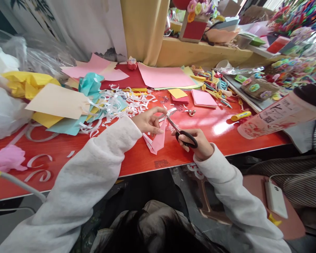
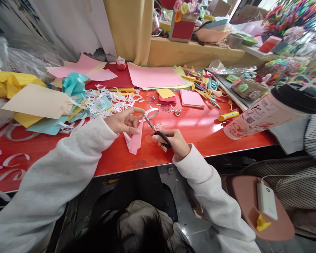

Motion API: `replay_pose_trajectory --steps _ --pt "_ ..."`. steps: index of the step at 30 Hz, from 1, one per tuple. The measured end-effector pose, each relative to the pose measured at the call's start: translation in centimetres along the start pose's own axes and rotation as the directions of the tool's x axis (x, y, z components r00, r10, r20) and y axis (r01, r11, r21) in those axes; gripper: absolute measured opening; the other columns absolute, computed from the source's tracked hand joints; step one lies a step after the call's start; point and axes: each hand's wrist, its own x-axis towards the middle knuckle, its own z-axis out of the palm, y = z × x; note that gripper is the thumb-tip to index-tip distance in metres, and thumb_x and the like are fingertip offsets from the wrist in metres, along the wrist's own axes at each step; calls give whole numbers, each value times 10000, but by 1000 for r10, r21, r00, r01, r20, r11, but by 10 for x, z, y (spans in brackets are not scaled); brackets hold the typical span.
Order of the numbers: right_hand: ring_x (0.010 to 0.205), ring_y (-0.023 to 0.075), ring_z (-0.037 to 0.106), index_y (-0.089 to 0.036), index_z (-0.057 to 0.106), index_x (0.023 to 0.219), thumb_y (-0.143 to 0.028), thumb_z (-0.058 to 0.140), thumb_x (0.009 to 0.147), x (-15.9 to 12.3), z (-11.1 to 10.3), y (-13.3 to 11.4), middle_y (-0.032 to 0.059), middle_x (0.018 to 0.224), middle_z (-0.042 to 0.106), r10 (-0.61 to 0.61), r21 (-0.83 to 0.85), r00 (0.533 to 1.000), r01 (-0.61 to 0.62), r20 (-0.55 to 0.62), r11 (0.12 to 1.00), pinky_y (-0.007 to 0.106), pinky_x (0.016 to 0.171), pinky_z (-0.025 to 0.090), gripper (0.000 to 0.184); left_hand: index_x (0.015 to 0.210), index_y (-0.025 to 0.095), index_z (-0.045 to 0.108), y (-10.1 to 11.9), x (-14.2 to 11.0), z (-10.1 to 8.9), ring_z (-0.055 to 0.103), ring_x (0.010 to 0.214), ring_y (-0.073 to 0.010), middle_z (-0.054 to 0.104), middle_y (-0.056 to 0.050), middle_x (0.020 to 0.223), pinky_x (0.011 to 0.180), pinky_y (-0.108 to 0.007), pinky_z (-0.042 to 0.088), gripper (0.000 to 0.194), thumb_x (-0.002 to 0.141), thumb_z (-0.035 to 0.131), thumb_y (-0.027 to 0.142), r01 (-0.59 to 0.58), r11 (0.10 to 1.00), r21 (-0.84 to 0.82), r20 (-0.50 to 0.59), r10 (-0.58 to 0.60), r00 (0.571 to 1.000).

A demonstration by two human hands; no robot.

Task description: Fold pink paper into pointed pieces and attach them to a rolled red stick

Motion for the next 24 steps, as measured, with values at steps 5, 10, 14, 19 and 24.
replay_pose_trajectory --steps 5,10,14,19,24 --pt "327 31 365 -84 660 806 -372 706 624 -1 -4 -1 -37 482 484 73 -30 996 -71 45 997 205 339 221 344 1169 154 418 -2 -2 -12 536 456 -81 525 77 542 490 -208 435 655 588 714 94 9 998 56 100 -14 995" --pt "309 25 353 -74 661 806 -376 684 647 -3 -3 -3 -34 484 485 92 -6 993 -91 80 996 203 333 189 342 1171 160 449 1 -4 -13 509 456 -59 504 89 529 464 -167 387 626 598 685 74 17 994 106 144 -33 989" --pt "331 32 385 -73 658 823 -433 655 665 -4 -6 -6 -27 512 488 116 -20 982 -114 152 993 206 349 194 393 1197 176 455 -1 -2 -11 507 458 -53 499 95 533 485 -170 392 633 609 670 81 -2 995 104 153 -14 988" --pt "395 43 413 -71 629 929 -516 597 694 -4 -6 -4 -4 552 507 111 -25 969 -108 222 994 189 352 153 505 1236 180 455 -7 3 -10 515 481 -60 508 85 540 497 -183 385 666 614 682 106 -32 996 86 66 27 997" --pt "558 99 511 -99 607 993 -574 595 663 -3 2 -4 41 684 550 52 8 975 -55 216 998 180 372 317 578 1257 200 468 -1 -2 -7 435 487 -51 477 72 552 483 -184 322 599 683 618 115 -92 985 149 2 93 996"
